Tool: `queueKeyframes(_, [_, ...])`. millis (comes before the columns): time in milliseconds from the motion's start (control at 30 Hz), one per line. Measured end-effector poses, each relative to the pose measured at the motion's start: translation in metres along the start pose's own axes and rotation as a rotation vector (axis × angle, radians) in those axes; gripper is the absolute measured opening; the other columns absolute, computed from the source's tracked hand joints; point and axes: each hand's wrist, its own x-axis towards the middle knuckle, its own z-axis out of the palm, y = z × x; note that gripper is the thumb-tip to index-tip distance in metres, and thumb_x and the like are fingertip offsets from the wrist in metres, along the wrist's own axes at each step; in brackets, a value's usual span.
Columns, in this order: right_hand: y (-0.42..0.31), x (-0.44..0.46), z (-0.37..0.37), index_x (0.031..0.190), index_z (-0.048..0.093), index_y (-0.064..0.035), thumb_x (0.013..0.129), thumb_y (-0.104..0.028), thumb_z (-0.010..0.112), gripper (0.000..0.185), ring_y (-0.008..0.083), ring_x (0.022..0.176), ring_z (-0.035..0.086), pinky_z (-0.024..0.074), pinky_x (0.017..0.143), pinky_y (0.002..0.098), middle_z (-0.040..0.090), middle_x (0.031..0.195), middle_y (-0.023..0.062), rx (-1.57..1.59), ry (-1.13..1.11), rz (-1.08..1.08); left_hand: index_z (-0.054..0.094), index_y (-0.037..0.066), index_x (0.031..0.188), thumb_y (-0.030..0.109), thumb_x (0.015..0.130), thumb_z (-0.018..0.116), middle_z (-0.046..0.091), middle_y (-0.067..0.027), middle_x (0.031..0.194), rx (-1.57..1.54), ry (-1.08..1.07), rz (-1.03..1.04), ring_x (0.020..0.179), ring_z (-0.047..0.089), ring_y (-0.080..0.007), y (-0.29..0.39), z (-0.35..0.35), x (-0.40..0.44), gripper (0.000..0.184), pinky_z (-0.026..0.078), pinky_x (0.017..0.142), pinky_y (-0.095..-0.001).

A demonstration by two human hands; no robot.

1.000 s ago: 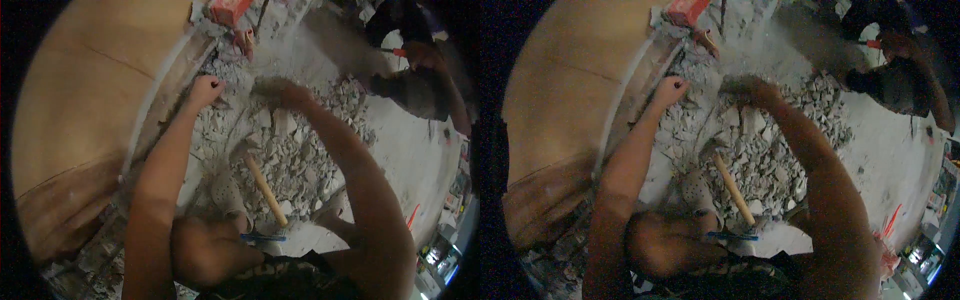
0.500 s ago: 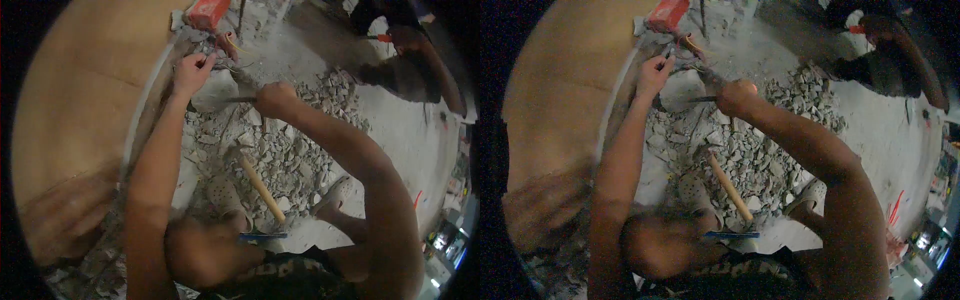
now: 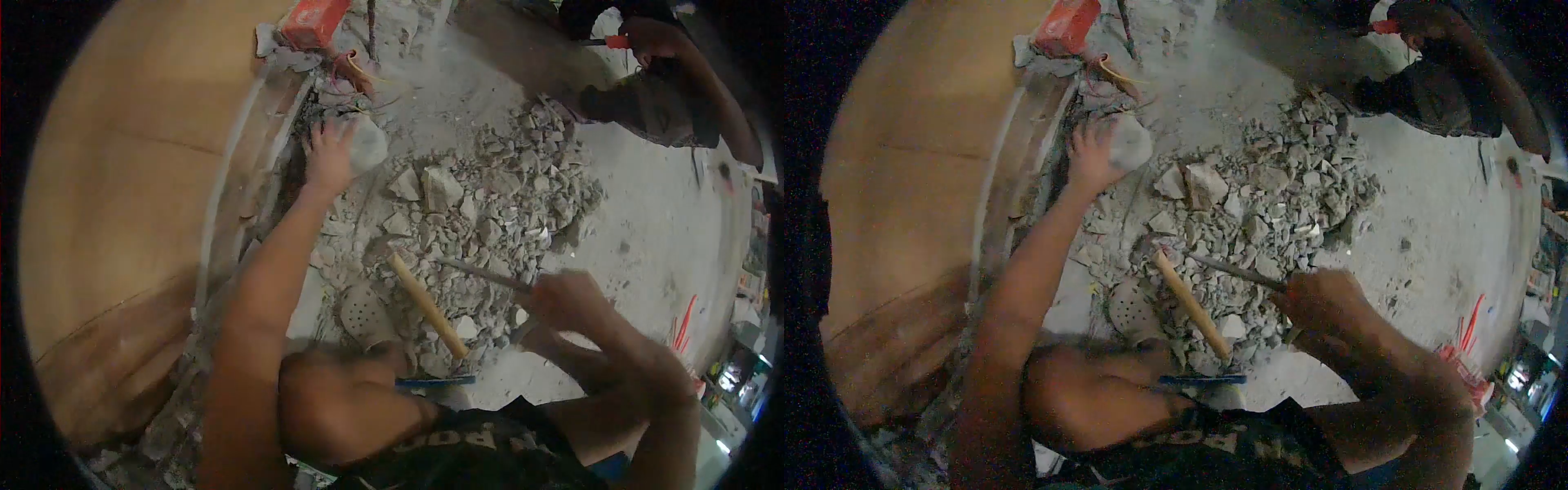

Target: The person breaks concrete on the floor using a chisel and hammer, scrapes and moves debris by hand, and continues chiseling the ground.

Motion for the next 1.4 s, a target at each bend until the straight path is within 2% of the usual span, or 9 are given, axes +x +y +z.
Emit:
queueKeyframes(200, [0.020, -0.064, 0.064, 0.085, 0.063, -0.0069, 0.086, -0.048, 0.064, 0.041, 0.0379, 0.058, 0.062, 0.0487, 0.054, 0.0480, 0.061, 0.061, 0.0154, 0.341, 0.126, 0.319, 0.022, 0.034, 0.150, 0.034, 0.069, 0.078, 0.013, -0.0122, 0.157, 0.403, -0.181, 0.089, 0.140, 0.017, -0.0443, 0.027, 0.025, 0.017, 0.098, 0.029, 0.102, -0.0679])
queueKeyframes(400, [0.025, -0.061, 0.072, 0.068, 0.061, -0.0057, 0.087, -0.050, 0.060, 0.048, 0.0387, 0.057, 0.061, 0.0492, 0.055, 0.0473, 0.058, 0.058, 0.0165, 0.462, 0.215, 0.244, 0.021, 0.029, 0.151, 0.040, 0.057, 0.085, 0.023, -0.0212, 0.152, 0.070, -0.223, 0.151, 0.139, 0.023, -0.0452, 0.024, 0.026, 0.017, 0.114, 0.031, 0.107, -0.0591])
queueKeyframes(567, [0.030, -0.094, 0.081, 0.071, 0.066, -0.0078, 0.086, -0.047, 0.060, 0.043, 0.0354, 0.058, 0.063, 0.0509, 0.056, 0.0461, 0.061, 0.059, 0.0134, 0.453, 0.138, 0.133, 0.016, 0.027, 0.151, 0.041, 0.053, 0.087, 0.026, -0.0335, 0.145, 0.140, -0.320, -0.078, 0.134, 0.027, -0.0486, 0.057, -0.016, -0.009, 0.122, 0.030, 0.106, -0.0585])
queueKeyframes(667, [0.023, -0.111, 0.092, 0.075, 0.070, -0.0093, 0.085, -0.044, 0.062, 0.037, 0.0323, 0.062, 0.065, 0.0516, 0.059, 0.0440, 0.064, 0.063, 0.0113, 0.360, 0.069, 0.006, 0.017, 0.021, 0.151, 0.042, 0.052, 0.087, 0.029, -0.0330, 0.143, 0.122, -0.374, -0.054, 0.132, 0.029, -0.0483, 0.077, -0.049, -0.014, 0.123, 0.030, 0.106, -0.0567])
queueKeyframes(767, [0.017, -0.125, 0.113, 0.077, 0.072, -0.0082, 0.084, -0.044, 0.062, 0.038, 0.0313, 0.068, 0.067, 0.0532, 0.062, 0.0415, 0.067, 0.070, 0.0114, 0.315, 0.089, -0.117, 0.027, 0.001, 0.144, 0.045, 0.052, 0.086, 0.042, -0.0247, 0.137, -0.334, -0.484, 0.211, 0.129, 0.038, -0.0397, 0.091, -0.047, -0.013, 0.118, 0.034, 0.107, -0.0451])
queueKeyframes(967, [0.002, -0.131, 0.118, 0.085, 0.072, -0.0075, 0.085, -0.043, 0.059, 0.038, 0.0295, 0.080, 0.069, 0.0533, 0.068, 0.0419, 0.070, 0.082, 0.0125, 0.212, -0.046, -0.247, 0.032, -0.002, 0.142, 0.052, 0.053, 0.086, 0.044, -0.0251, 0.138, -0.410, -0.590, 0.215, 0.129, 0.043, -0.0363, 0.284, -0.086, -0.027, 0.117, 0.034, 0.109, -0.0434])
queueKeyframes(1100, [0.004, -0.130, 0.112, 0.080, 0.072, -0.0092, 0.088, -0.040, 0.053, 0.037, 0.0285, 0.075, 0.069, 0.0528, 0.064, 0.0420, 0.069, 0.075, 0.0095, 0.182, -0.087, -0.172, 0.003, -0.003, 0.149, 0.072, 0.047, 0.080, 0.026, -0.0315, 0.148, -0.581, -0.502, 0.214, 0.138, 0.026, -0.0423, 0.356, -0.068, -0.038, 0.149, 0.026, 0.113, -0.0472])
queueKeyframes(1333, [0.019, -0.140, 0.097, 0.074, 0.069, -0.0121, 0.086, -0.051, 0.058, 0.042, 0.0252, 0.061, 0.066, 0.0503, 0.058, 0.0387, 0.065, 0.064, 0.0075, 0.105, 0.071, -0.144, 0.019, 0.009, 0.150, 0.070, 0.060, 0.074, 0.028, -0.0273, 0.148, -0.298, -0.482, 0.220, 0.134, 0.034, -0.0431, 0.298, -0.103, -0.017, 0.122, 0.034, 0.108, -0.0473])
queueKeyframes(1400, [0.023, -0.140, 0.105, 0.074, 0.069, -0.0120, 0.086, -0.051, 0.058, 0.042, 0.0255, 0.061, 0.066, 0.0501, 0.058, 0.0386, 0.065, 0.064, 0.0074, 0.116, 0.093, -0.160, 0.043, 0.012, 0.139, 0.059, 0.070, 0.073, 0.046, -0.0236, 0.138, -0.340, -0.407, 0.170, 0.125, 0.046, -0.0406, 0.250, -0.092, 0.002, 0.089, 0.040, 0.102, -0.0472])
